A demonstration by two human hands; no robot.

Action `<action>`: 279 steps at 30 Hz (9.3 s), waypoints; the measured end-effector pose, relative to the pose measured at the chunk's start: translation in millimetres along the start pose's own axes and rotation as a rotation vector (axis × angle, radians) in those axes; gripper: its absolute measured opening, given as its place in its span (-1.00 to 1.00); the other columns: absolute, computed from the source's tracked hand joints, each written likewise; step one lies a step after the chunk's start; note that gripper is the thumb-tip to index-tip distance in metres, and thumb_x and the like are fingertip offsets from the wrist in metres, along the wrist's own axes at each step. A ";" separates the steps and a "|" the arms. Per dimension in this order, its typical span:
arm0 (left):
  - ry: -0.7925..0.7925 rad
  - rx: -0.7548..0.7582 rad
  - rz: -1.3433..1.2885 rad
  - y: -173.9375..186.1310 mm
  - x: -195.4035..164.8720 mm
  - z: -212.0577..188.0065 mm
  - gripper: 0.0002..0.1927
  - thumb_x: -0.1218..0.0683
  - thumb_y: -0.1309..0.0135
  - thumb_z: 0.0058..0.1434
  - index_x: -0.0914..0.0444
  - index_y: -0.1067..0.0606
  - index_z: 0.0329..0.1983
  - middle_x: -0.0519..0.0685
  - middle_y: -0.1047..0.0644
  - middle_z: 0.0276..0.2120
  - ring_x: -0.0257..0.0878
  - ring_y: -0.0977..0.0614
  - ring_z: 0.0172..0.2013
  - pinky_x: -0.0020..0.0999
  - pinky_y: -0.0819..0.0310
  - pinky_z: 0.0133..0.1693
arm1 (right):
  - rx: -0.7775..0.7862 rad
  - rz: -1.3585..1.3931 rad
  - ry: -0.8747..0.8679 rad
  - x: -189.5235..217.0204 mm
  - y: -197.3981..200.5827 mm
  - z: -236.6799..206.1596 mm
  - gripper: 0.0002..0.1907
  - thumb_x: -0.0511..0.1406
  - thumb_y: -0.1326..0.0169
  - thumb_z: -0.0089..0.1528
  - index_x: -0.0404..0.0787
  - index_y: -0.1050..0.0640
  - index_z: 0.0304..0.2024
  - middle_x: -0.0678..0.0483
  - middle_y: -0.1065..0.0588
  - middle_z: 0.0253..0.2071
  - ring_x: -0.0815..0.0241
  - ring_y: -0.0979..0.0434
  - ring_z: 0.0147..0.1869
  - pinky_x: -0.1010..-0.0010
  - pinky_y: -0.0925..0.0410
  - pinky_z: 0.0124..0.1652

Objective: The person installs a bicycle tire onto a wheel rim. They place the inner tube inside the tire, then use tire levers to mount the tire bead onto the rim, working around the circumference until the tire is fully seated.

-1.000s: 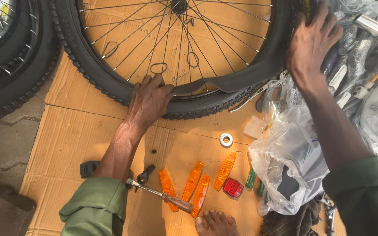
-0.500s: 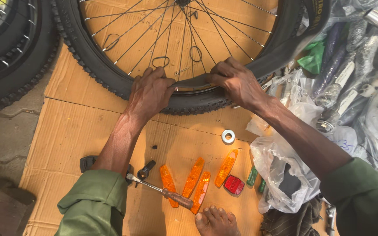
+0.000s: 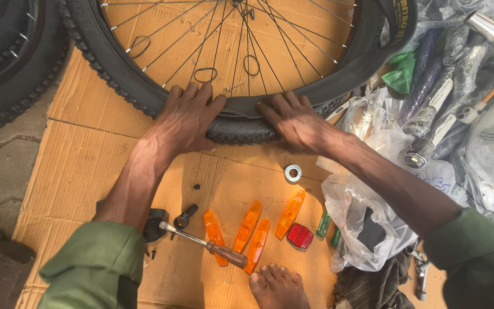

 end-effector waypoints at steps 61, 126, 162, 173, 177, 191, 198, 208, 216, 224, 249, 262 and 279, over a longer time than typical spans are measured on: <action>0.205 -0.210 -0.368 -17.5 13.8 23.8 -0.76 0.25 -0.06 0.27 0.26 -0.65 -0.06 0.11 -0.49 -0.34 0.03 -0.55 -0.20 -0.05 -0.48 -0.11 | -0.699 -0.675 -0.542 -191.2 45.6 -36.7 -0.49 -0.33 -0.06 0.24 -0.24 -0.44 0.26 -0.35 -0.40 0.08 -0.29 -0.32 0.21 -0.20 -0.23 0.06; 0.195 0.370 0.115 -0.2 52.3 -1.5 -0.30 -0.07 -0.49 -0.19 0.13 -0.55 0.07 0.11 -0.45 0.10 0.10 -0.41 0.20 -0.03 -0.27 0.20 | -0.234 -0.326 0.073 -38.8 37.8 -16.3 -0.38 0.03 -0.26 0.12 -0.15 -0.54 0.12 0.04 -0.50 0.12 -0.03 -0.43 0.25 -0.09 -0.25 0.21; 0.090 0.026 -0.150 -4.6 -18.3 10.0 -0.21 -0.09 -0.50 -0.24 0.21 -0.46 0.07 0.10 -0.35 -0.09 0.02 -0.41 0.03 -0.02 -0.31 0.00 | 0.024 0.089 0.003 -29.2 -0.6 -2.8 -0.28 0.00 -0.42 -0.07 -0.16 -0.44 -0.01 -0.04 -0.38 -0.13 -0.08 -0.39 0.03 0.00 -0.29 -0.04; 0.066 0.120 -0.169 -12.2 -16.3 21.3 -0.34 0.01 -0.49 -0.23 0.32 -0.43 -0.12 0.19 -0.62 -0.42 0.10 -0.69 -0.30 -0.05 -0.55 -0.24 | 0.150 0.114 -0.016 -26.3 0.0 5.6 -0.38 -0.08 -0.41 -0.04 -0.26 -0.43 -0.11 -0.07 -0.55 -0.49 -0.13 -0.63 -0.33 0.05 -0.43 -0.30; 0.081 0.107 -0.132 -9.5 -20.3 24.4 -0.46 0.08 -0.46 -0.22 0.29 -0.52 -0.16 0.20 -0.62 -0.40 0.10 -0.68 -0.26 -0.07 -0.55 -0.20 | 0.151 0.238 0.054 -30.0 2.4 11.9 -0.37 -0.07 -0.42 -0.07 -0.26 -0.48 -0.11 -0.15 -0.57 -0.51 -0.21 -0.62 -0.36 -0.01 -0.42 -0.37; 0.127 0.111 0.329 -6.6 34.0 -3.5 -0.59 0.13 -0.24 0.25 0.05 -0.52 0.17 0.06 -0.44 0.15 0.04 -0.38 0.30 0.06 -0.22 0.23 | -0.181 -0.212 0.071 -74.9 37.1 -24.8 -0.54 -0.05 -0.21 0.22 0.07 -0.51 0.14 0.03 -0.45 0.25 0.01 -0.30 0.42 -0.18 0.00 0.45; -0.071 -0.007 -0.035 -17.0 -14.5 23.6 0.22 -0.28 -0.56 -0.44 0.41 -0.28 0.19 0.28 -0.34 0.16 0.24 -0.34 0.18 0.20 -0.25 0.08 | 0.031 0.097 -0.112 -68.1 2.7 12.0 -0.53 -0.34 -0.07 0.19 -0.08 -0.49 0.19 0.06 -0.52 0.06 -0.01 -0.47 0.27 0.01 -0.41 0.16; 0.100 0.074 -0.131 -7.6 -9.2 19.7 -0.04 0.13 -0.47 -0.41 0.38 -0.35 0.14 0.14 -0.51 -0.09 0.10 -0.52 -0.02 0.01 -0.44 -0.04 | 0.014 0.050 0.129 -16.8 -10.8 2.4 0.01 0.20 -0.19 -0.02 -0.28 -0.38 0.30 -0.07 -0.38 -0.11 -0.04 -0.38 -0.04 0.03 -0.35 -0.08; 0.108 0.227 -0.147 -17.4 -3.4 22.5 -0.36 0.08 -0.46 -0.30 0.32 -0.47 -0.12 0.11 -0.62 -0.24 0.09 -0.65 -0.09 -0.02 -0.52 -0.08 | 0.118 0.217 0.062 -23.4 -14.8 19.5 0.04 0.04 -0.37 -0.05 -0.21 -0.27 0.35 -0.09 -0.43 -0.04 -0.09 -0.42 0.09 -0.02 -0.30 0.07; 0.172 0.392 -0.277 -23.9 -1.3 33.0 -0.28 0.01 -0.56 -0.43 0.19 -0.54 -0.12 0.04 -0.63 -0.25 0.03 -0.65 -0.11 -0.03 -0.51 -0.09 | 0.384 0.274 -0.033 -15.2 5.1 37.2 0.03 -0.11 -0.37 -0.17 -0.18 -0.27 0.30 -0.14 -0.56 -0.14 -0.18 -0.56 0.07 -0.01 -0.38 0.07; 0.166 0.427 -0.356 -9.3 -19.6 47.3 -0.09 0.03 -0.51 -0.23 0.23 -0.38 0.24 0.09 -0.49 0.12 0.03 -0.48 0.18 -0.07 -0.37 0.14 | -0.025 -0.149 0.171 -96.8 31.5 -22.8 -0.54 -0.03 0.11 0.39 -0.09 -0.52 0.21 0.03 -0.50 0.08 -0.02 -0.44 0.24 -0.03 -0.26 0.26; 0.194 0.256 -0.256 -10.1 -1.1 21.8 -0.07 -0.14 -0.55 -0.38 0.16 -0.44 0.11 0.15 -0.45 -0.04 0.13 -0.51 0.02 0.04 -0.40 -0.03 | 0.018 -0.082 0.172 -30.6 9.4 -2.3 -0.07 0.12 -0.28 -0.01 -0.20 -0.39 0.28 -0.04 -0.42 -0.04 0.00 -0.39 0.05 -0.01 -0.37 -0.05; 0.254 0.404 -0.272 -14.5 -5.8 23.9 -0.28 -0.02 -0.55 -0.33 0.23 -0.54 -0.06 0.07 -0.63 -0.25 0.04 -0.66 -0.10 -0.05 -0.51 -0.06 | 0.320 0.282 -0.026 -22.8 9.1 19.7 -0.24 -0.05 -0.39 -0.08 -0.17 -0.42 0.08 -0.10 -0.64 -0.27 -0.10 -0.68 -0.21 0.03 -0.48 -0.14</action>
Point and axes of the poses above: each hand's wrist, its own z-axis towards the middle knuckle, its own y-axis out of the back of the hand, x = y × z, the point moved 4 cm from there along z, towards the middle knuckle
